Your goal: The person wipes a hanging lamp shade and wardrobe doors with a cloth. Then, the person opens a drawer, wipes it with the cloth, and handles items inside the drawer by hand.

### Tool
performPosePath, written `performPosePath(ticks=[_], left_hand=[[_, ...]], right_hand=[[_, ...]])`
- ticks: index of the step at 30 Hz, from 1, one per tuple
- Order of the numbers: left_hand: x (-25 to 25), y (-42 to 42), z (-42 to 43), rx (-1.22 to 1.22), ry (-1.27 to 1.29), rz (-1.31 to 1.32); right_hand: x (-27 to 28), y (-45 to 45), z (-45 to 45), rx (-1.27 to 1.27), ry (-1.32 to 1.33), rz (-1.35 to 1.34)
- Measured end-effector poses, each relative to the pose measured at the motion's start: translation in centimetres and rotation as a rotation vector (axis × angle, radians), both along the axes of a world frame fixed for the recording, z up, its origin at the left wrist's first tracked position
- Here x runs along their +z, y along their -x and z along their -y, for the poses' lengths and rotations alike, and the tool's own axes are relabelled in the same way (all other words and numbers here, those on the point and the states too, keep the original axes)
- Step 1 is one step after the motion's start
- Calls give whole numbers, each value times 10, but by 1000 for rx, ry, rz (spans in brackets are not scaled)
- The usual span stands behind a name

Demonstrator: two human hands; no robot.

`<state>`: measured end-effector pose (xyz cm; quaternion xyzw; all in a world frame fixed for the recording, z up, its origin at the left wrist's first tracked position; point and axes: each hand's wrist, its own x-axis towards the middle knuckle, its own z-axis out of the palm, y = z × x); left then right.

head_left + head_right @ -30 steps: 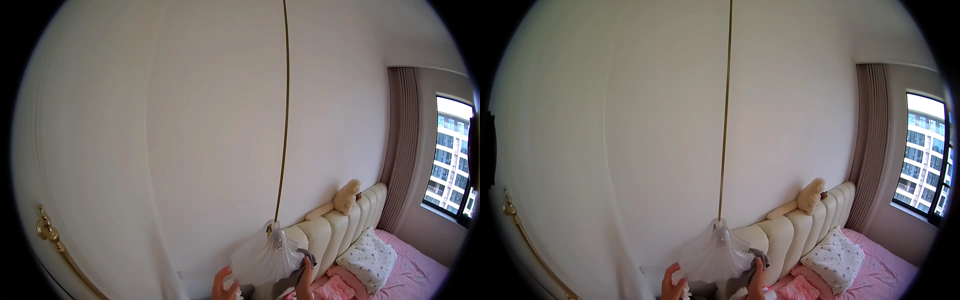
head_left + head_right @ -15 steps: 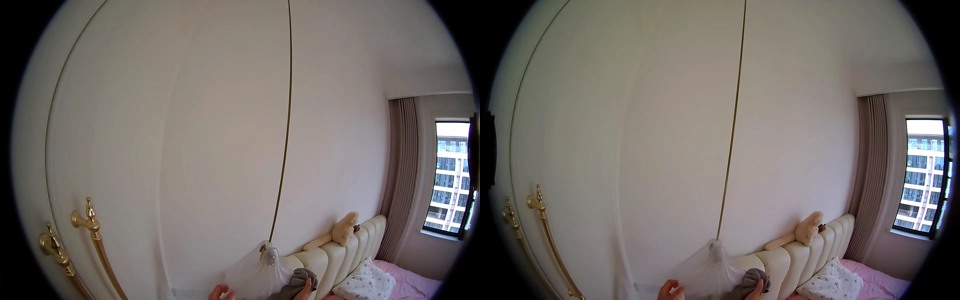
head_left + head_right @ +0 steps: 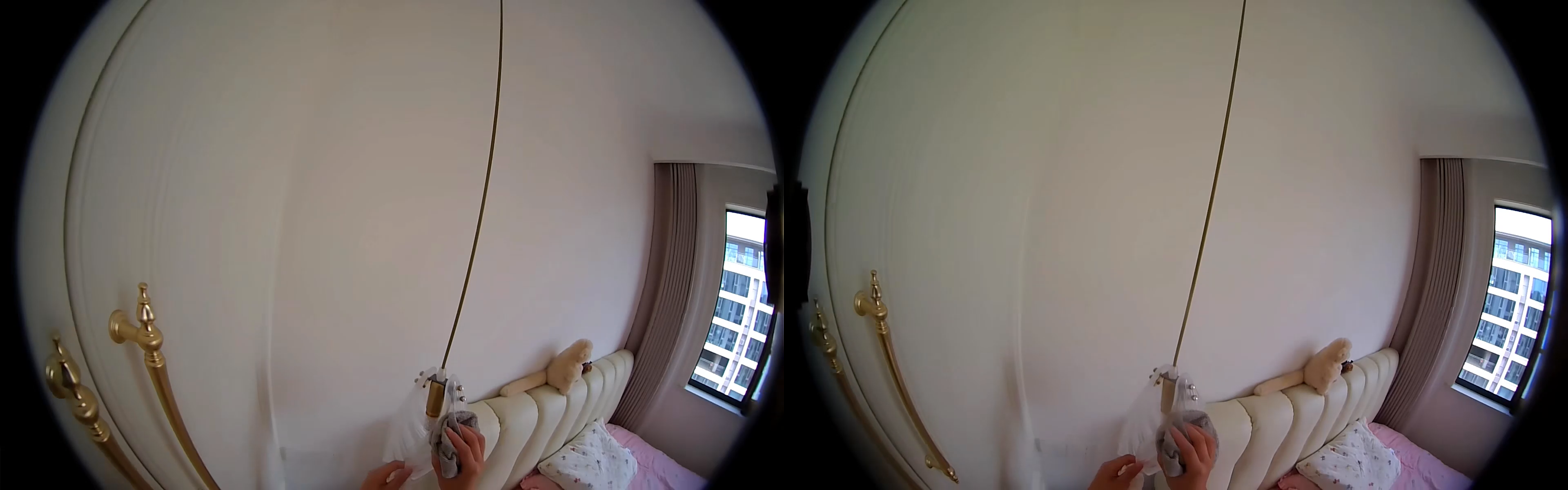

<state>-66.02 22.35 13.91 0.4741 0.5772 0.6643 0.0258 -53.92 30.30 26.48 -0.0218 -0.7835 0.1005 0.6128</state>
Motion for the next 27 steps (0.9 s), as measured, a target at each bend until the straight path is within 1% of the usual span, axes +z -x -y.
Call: performPosePath(ticks=[2, 3, 6, 7, 10, 11, 14, 16, 17, 21, 23, 24, 26, 27], left_hand=[[-1, 1, -3, 23, -1, 3], [2, 0, 1, 35, 4, 2], [34, -10, 25, -157, 158, 426], [36, -9, 24, -132, 104, 314], [61, -17, 35, -89, 38, 156], [62, -17, 36, -94, 27, 198], [46, -6, 34, -59, 90, 246], [46, -7, 33, -40, 98, 257], [49, -8, 31, -38, 97, 258], [62, -15, 33, 92, 248, 178], [70, -18, 32, 65, 191, 142], [73, -20, 32, 50, 163, 127], [82, -26, 32, 14, 186, 133], [84, -28, 32, -3, 197, 136]], right_hand=[[-18, 9, -2, 84, 130, 3], [10, 0, 25, 88, 11, 1], [-13, 2, 34, 130, 56, 31], [-23, 2, 37, 171, 99, 93], [-43, 13, 36, 147, -31, 94], [-41, 15, 37, 205, 4, 68], [-54, 23, 25, 165, -2, -11], [-55, 30, 14, 131, -49, -69], [-52, 31, 10, 106, -79, -101], [-30, 29, -1, 33, -34, -143], [-15, 29, -12, -11, -11, -184], [-6, 28, -19, -3, 21, -187], [9, 24, -34, 10, 92, -191], [10, 23, -42, 41, 221, -204]])
